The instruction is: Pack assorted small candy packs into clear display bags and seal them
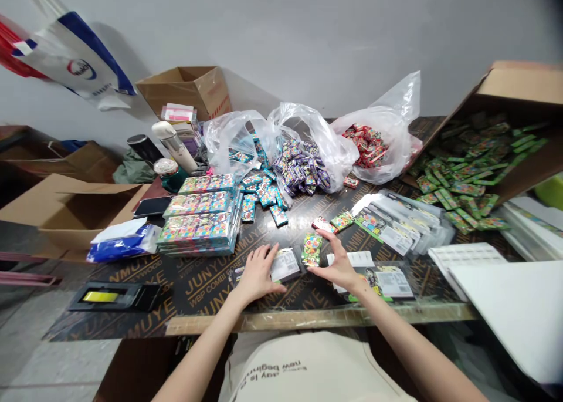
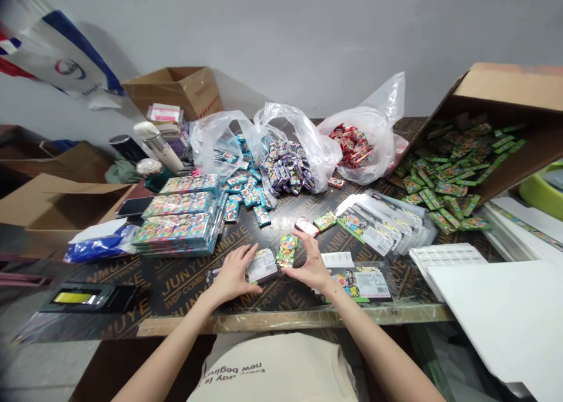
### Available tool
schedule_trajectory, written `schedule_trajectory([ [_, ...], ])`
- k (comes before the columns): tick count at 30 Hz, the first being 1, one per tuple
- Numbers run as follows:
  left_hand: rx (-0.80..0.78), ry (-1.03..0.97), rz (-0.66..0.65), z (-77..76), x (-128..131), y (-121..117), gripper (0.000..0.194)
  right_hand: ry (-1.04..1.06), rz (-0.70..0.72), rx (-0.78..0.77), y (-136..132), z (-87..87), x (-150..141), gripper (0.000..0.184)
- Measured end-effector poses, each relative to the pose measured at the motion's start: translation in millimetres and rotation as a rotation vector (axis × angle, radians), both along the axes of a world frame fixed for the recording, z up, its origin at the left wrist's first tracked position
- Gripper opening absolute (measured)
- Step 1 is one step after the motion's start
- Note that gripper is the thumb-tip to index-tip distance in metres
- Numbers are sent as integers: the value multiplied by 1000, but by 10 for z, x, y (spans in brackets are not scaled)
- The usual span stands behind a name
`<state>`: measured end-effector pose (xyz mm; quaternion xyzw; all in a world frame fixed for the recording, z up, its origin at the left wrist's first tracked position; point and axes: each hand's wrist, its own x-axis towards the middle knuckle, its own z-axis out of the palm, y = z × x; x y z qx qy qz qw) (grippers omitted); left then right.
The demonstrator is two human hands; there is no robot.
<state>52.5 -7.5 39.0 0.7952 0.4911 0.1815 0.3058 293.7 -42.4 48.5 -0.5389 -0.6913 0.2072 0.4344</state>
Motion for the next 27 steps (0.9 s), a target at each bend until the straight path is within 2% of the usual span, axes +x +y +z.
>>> schedule_trajectory([
  [2,26,94,-46,-28,-30,-17,108,-6,8,-16,-21,-39,27,76],
  [3,23,62,-24,-22,-8,-36,103,-6,9,-18,-31,-45,22,77],
  [5,-49,-139,63,25,100,-82,84,-12,10,-6,-47,-25,-25,77],
  [8,-417,-602,124,129,343,-138,50,-70,21,49,-53,75,-160,79],
  [10,-659,-842,149,180,472,-143,38,-155,14,66,-55,157,-243,82],
  [11,-723,-921,187,195,507,-133,35,-202,11,56,-61,195,-269,85],
  [13,-751,-1016,287,212,511,-92,33,-268,32,9,-90,255,-279,88],
  [15,-756,-1054,354,220,450,-44,31,-269,80,-47,-140,295,-244,80],
  [17,-791,-1051,369,224,376,-13,32,-228,121,-71,-189,319,-199,70],
  [21,-901,-977,245,227,331,-35,47,-135,289,-71,-209,342,-172,84],
  [23,-932,-948,170,234,350,-71,56,-72,379,-100,-186,343,-189,83],
  [27,-928,-922,90,279,369,-122,69,46,429,-155,-166,330,-218,83],
])
